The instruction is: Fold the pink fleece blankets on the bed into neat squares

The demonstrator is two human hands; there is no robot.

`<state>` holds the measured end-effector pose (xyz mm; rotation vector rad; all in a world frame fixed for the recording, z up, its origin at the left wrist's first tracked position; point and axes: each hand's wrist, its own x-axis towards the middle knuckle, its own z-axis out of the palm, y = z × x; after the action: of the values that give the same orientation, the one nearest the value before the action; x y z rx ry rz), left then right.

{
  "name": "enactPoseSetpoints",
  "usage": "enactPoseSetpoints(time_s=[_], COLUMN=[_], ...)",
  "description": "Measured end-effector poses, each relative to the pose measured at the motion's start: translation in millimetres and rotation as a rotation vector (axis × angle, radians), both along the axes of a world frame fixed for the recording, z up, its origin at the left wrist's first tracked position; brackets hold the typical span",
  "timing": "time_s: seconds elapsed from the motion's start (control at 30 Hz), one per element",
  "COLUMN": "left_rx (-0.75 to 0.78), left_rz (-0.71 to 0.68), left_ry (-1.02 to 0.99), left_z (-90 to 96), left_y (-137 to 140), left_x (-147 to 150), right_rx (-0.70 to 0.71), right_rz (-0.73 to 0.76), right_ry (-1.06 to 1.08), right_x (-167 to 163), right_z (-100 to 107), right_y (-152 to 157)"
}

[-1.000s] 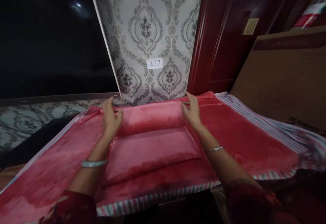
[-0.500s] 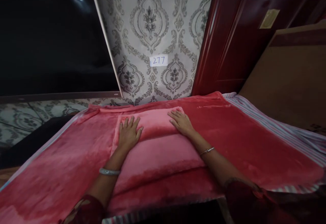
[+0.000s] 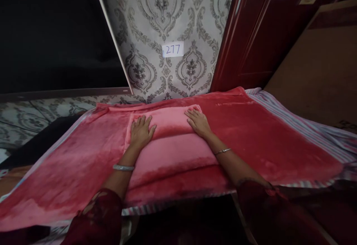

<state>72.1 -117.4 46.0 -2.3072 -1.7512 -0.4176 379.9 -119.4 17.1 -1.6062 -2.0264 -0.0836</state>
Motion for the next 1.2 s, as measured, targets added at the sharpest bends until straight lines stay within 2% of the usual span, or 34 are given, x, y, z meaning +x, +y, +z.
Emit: enactPoseSetpoints(time_s=[0.1, 0.2, 0.3, 0.37, 0.43, 0.57, 0.67, 0.73, 0.83, 0.97, 1.1, 1.2], left_rx=[-0.017, 0.016, 0.037, -0.002, -0.047, -0.032, -0.006, -0.042, -0.113, -0.119, -0.203, -0.323], left_rz=[-0.028, -0.078, -0.223, -0.315, -0.322, -0.142, 0.073, 0.177, 0.252, 0.347, 0.453, 0.440], left_ry=[0.000, -0.004, -0.020, -0.050, -0.119, -0.376, -0.573, -0.645, -0.713, -0.894, -1.204, -1.428], left_z=[8.1, 12.1, 3.8, -7.5, -20.3, -40.6, -47.1, -47.6, -46.9, -47.2, -38.1, -24.3], left_y=[-4, -24, -60, -85, -108, -137, -150, -155, -158, -157, -158, -159], left_x=[-3, -12, -26, -38, -53, -84, -103, -110, -113, -111, -103, -93], right_rx=[-0.047, -0.040, 0.007, 0.031, 0.022, -0.033, -0.047, -0.052, -0.070, -0.105, -0.093, -0.094], right_rz=[-0.002, -0.004, 0.037, 0.074, 0.077, -0.059, -0.163, -0.197, -0.217, -0.209, -0.177, -0.153], right_ry=[-0.024, -0.026, 0.017, 0.074, 0.162, 0.426, 0.620, 0.699, 0.761, 0.841, 0.911, 0.976], right_x=[3, 11, 20, 27, 35, 52, 59, 58, 53, 48, 46, 47], right_z=[8, 5, -13, -29, -44, -60, -60, -56, -50, -45, -42, -40], right_y=[-13, -42, -83, -110, -133, -163, -173, -175, -174, -173, -175, -178])
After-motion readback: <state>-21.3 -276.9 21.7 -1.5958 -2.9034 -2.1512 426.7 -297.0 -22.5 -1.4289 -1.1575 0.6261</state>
